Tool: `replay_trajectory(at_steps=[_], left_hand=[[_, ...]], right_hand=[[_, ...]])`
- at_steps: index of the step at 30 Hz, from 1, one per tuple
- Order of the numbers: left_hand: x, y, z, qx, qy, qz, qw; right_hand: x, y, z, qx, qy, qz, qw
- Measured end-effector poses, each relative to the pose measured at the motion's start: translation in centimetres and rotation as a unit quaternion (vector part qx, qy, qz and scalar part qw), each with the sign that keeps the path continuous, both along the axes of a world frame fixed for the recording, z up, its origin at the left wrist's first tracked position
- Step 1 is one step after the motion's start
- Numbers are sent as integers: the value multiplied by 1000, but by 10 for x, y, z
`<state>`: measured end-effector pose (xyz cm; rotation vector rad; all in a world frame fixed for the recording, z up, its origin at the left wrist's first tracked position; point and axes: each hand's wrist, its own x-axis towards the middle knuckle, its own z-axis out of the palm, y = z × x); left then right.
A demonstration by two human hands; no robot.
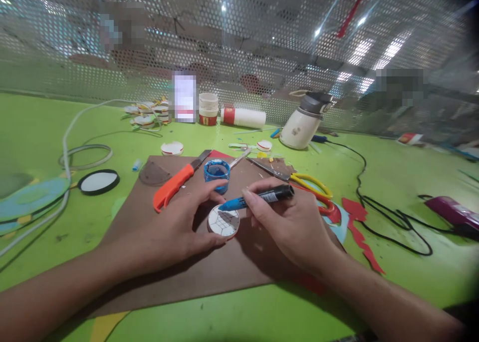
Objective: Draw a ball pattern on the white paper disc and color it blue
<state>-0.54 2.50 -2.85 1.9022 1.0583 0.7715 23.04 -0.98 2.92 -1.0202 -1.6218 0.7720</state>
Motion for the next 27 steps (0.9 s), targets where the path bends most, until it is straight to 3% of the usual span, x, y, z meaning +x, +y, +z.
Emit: replay_trajectory(at_steps=[17,27], left_hand=[[0,1,-1,4,0,-14,1000],[-2,-1,-2,13,-8,-16,1000]], right_hand=[[-4,1,-4,-30,20,17,999],[-4,2,-6,-11,5,5,1000]])
